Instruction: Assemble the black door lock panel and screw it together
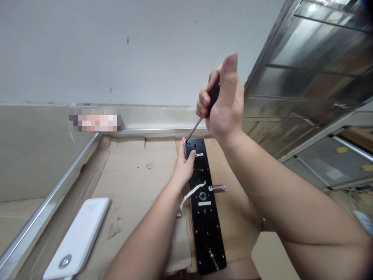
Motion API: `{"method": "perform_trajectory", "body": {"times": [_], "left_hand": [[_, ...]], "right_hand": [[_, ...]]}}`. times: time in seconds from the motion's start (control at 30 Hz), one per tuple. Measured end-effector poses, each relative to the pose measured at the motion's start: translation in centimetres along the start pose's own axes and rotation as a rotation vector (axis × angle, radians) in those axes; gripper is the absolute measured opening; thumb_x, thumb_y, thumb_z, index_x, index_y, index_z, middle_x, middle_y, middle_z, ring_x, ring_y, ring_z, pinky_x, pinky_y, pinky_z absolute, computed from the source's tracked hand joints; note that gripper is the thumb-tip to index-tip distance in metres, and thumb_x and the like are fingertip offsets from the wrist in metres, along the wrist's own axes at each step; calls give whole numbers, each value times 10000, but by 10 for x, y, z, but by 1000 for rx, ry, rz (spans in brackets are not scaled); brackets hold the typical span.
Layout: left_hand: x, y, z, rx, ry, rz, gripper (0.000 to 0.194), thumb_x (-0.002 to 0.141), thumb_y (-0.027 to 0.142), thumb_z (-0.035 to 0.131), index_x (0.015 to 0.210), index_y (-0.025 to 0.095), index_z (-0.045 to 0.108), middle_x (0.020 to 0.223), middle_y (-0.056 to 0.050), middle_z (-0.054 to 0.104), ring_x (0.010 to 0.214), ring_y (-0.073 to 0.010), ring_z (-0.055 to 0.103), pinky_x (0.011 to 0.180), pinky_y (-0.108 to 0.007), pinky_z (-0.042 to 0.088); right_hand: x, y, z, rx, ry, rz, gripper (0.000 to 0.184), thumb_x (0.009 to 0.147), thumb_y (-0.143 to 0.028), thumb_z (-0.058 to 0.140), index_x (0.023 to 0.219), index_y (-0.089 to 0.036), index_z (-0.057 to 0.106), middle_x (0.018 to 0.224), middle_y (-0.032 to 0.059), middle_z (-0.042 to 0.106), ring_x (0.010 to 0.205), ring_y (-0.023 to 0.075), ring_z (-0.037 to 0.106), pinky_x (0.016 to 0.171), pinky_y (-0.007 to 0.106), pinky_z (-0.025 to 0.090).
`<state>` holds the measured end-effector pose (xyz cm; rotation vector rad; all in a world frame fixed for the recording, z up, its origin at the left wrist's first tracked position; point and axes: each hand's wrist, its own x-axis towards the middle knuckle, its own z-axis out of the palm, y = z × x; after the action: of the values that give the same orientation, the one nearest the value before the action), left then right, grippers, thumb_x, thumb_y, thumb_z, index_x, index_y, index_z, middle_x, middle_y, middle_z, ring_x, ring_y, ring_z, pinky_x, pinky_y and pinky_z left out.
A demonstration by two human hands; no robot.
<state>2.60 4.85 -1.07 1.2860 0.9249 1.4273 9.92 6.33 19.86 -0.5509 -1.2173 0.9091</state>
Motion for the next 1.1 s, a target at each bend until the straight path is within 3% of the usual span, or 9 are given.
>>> {"method": "perform_trajectory", "body": {"times": [0.3,0.43,0.53,0.7,0.8,0.97,1.1], "left_hand": [[0,3,-1,6,-11,-10,648,986,413,552,1572,364,278,1660,-21,329,1530,-240,312,1269,-465,220],[-1,4,-1,0,-6,10,646,982,413,563,1567,356,295,1664,-24,321,1529,-236,313,1272,-448,215],[-1,2,-1,-19,-24,3,663,984,427,558,1576,358,268,1654,-33,343,1517,-239,339,1266,-470,229],[0,1,-1,-38,-20,-25,676,981,422,568,1578,359,257,1635,-43,380,1502,-245,369,1253,-489,258],[0,1,-1,-41,-27,-15,677,982,420,567,1579,346,258,1632,-48,383,1503,-244,367,1256,-474,252],[0,4,-1,-43,-25,-10,663,986,401,560,1575,341,263,1617,-55,406,1476,-246,409,1249,-475,264],[0,5,-1,-54,-26,-6,656,983,376,567,1569,341,273,1611,-52,416,1468,-246,421,1244,-476,282]], "right_hand": [[3,5,-1,66,-182,-32,588,735,-865,559,832,-305,410,520,-105,406,341,97,293,357,280,202],[9,5,0,82,-224,-10,558,722,-797,662,813,-300,426,632,-83,526,382,96,413,375,274,262],[10,2,2,35,-238,17,542,713,-762,706,783,-294,442,628,-71,525,461,122,514,420,273,353],[13,1,1,-11,-238,20,560,693,-802,685,765,-292,464,603,-63,515,487,137,522,432,287,366],[14,4,0,5,-229,9,560,725,-834,620,770,-293,484,586,-55,494,467,137,476,427,292,327],[11,5,0,59,-209,-18,613,811,-891,393,742,-282,415,508,-77,268,387,116,200,392,285,160],[9,5,1,30,-252,-6,597,791,-894,429,807,-298,413,511,-87,281,377,113,207,382,280,179]]}}
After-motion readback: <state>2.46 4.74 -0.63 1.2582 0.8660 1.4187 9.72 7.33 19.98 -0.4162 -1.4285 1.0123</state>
